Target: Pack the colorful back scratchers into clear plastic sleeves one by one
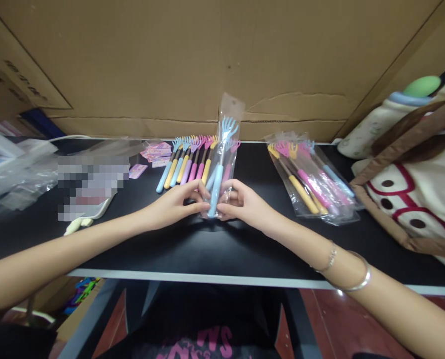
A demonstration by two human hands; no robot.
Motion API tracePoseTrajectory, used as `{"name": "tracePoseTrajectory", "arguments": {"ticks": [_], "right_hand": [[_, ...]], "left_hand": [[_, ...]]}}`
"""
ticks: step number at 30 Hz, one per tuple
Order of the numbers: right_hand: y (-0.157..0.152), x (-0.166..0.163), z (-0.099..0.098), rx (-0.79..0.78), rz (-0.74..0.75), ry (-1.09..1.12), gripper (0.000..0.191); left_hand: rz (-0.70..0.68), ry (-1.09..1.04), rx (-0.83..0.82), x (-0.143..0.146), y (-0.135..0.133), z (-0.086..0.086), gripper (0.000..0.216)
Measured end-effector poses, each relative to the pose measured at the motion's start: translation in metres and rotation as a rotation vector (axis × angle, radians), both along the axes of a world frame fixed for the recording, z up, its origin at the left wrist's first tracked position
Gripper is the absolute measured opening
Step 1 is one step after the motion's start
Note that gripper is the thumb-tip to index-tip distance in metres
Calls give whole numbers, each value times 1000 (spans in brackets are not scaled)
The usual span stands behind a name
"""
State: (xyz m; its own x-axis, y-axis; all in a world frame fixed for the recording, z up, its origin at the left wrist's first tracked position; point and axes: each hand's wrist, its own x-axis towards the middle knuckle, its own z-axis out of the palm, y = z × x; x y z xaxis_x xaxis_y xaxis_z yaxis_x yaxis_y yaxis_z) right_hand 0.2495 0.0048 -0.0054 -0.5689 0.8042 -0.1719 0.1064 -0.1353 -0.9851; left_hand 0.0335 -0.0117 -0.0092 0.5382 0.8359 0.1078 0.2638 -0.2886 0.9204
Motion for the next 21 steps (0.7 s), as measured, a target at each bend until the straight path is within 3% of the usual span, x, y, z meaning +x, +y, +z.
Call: {"name": "tracePoseTrajectory", "arguments": {"ticks": [7, 21], "right_hand": [[-1, 0, 1, -82, 22, 18, 49], [-3, 3, -2, -88, 20, 6, 50]], "left_hand": [[25, 1, 46, 1, 1, -2, 15], [24, 15, 153, 7, -2, -3, 12]]}}
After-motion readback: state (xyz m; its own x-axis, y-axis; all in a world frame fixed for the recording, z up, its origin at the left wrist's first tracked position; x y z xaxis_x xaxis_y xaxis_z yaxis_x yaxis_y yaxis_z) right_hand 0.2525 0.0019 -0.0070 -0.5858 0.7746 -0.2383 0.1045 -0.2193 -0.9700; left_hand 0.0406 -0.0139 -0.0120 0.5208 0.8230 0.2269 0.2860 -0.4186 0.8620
